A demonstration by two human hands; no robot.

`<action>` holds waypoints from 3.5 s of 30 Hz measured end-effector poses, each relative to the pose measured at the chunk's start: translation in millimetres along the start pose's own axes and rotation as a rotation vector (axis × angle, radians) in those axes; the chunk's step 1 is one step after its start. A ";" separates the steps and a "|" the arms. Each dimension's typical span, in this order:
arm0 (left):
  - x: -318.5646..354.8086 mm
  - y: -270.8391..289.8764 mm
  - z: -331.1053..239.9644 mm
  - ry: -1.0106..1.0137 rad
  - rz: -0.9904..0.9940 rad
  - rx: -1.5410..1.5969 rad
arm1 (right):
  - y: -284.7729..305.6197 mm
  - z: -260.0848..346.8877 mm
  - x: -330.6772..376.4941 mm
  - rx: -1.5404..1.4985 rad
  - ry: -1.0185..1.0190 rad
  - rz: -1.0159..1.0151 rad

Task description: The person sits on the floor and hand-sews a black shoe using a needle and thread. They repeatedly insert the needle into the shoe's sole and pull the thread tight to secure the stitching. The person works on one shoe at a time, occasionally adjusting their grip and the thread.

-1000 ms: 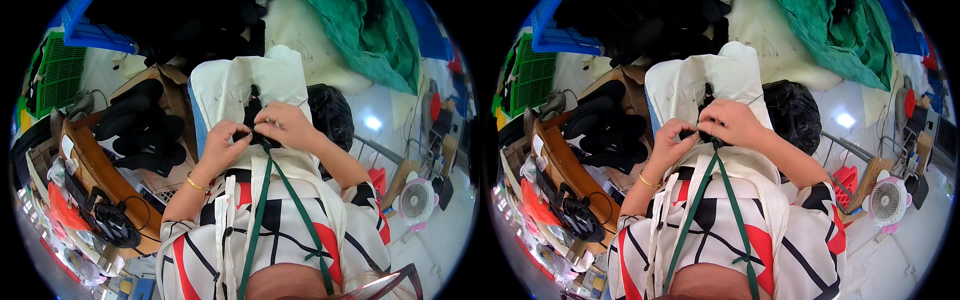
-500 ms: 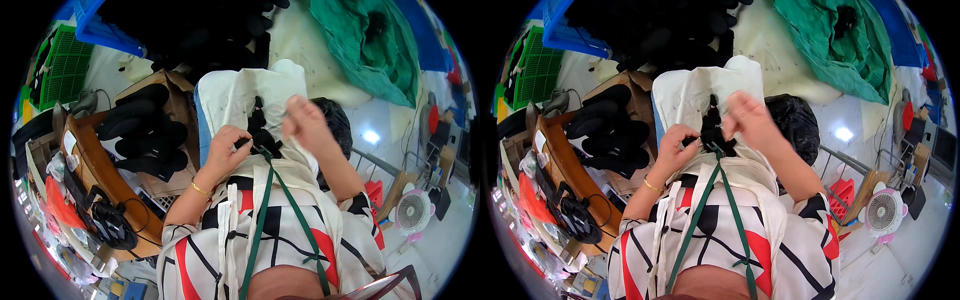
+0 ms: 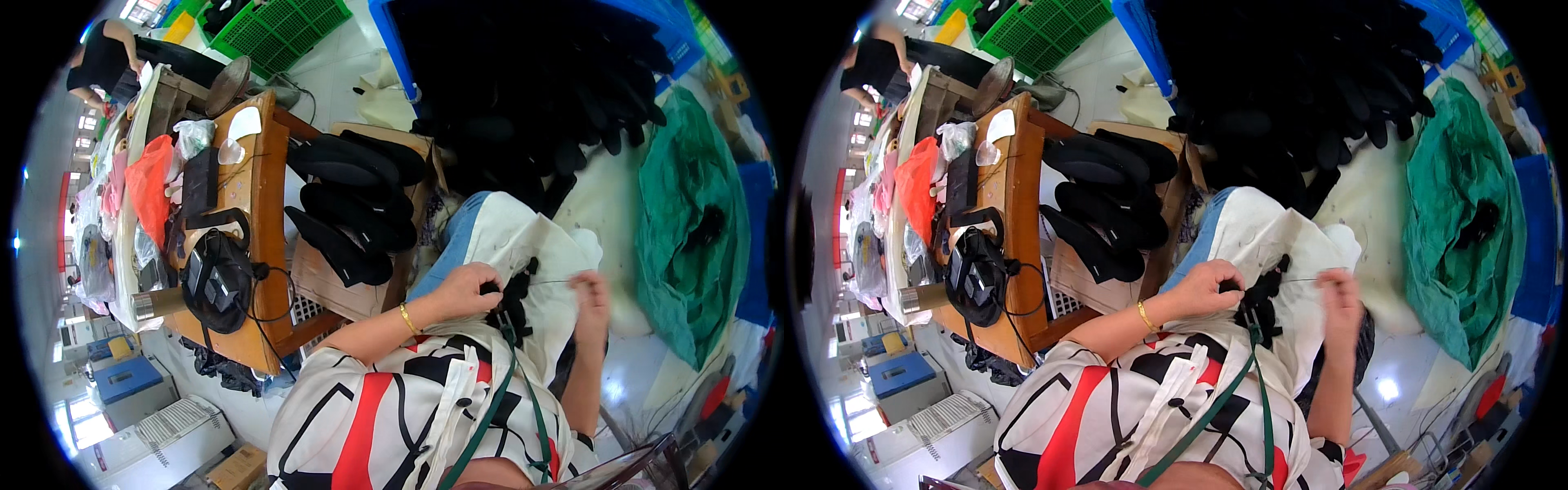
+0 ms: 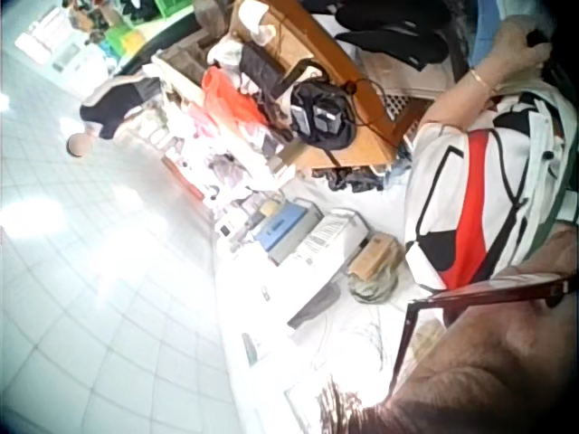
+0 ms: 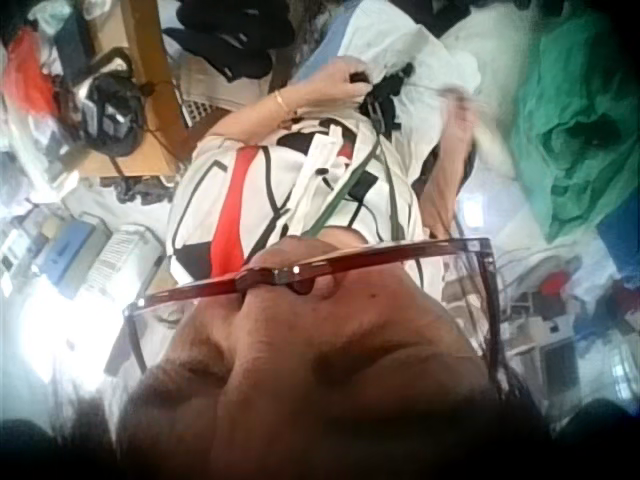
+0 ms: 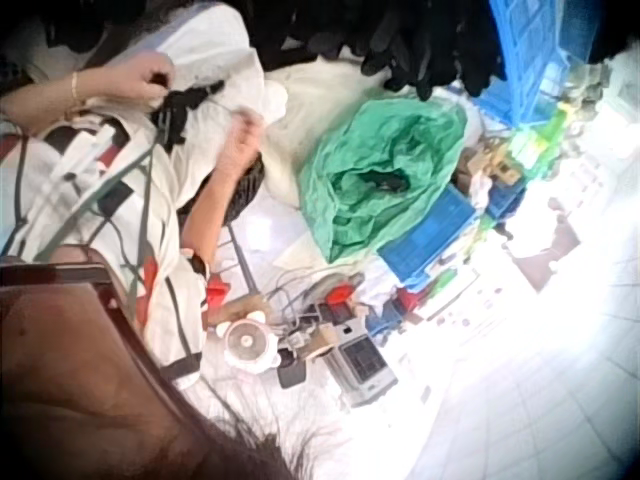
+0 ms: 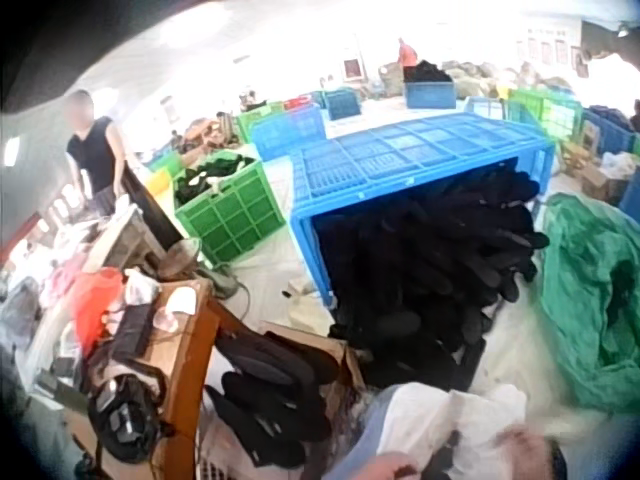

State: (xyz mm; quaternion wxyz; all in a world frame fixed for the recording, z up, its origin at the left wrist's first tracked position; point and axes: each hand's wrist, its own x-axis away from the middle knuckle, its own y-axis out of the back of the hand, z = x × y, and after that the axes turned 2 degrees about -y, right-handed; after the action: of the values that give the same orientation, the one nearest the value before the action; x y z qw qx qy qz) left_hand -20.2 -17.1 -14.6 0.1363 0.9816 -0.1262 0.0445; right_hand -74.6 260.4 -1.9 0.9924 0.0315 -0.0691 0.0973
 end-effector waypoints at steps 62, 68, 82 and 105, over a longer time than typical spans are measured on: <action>8.8 -37.4 -7.5 0.461 -0.451 1.029 | -94.6 -19.2 30.3 0.334 0.100 0.291; -1.1 -34.1 -12.1 0.584 -0.557 1.082 | -75.8 -9.3 29.0 -0.112 -0.255 0.101; -10.4 -35.2 -16.0 0.607 -0.553 1.023 | -76.7 1.7 5.3 0.227 -0.225 0.225; -1.9 -41.8 -14.5 0.540 -0.561 0.962 | -71.8 0.6 2.1 0.240 -0.198 0.318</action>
State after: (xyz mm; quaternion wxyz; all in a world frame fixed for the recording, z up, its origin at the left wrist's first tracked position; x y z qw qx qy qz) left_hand -11.9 26.4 -11.6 -0.2877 0.8830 0.2097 0.3058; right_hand -58.5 190.4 -4.6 0.9420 0.1475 -0.1581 0.2566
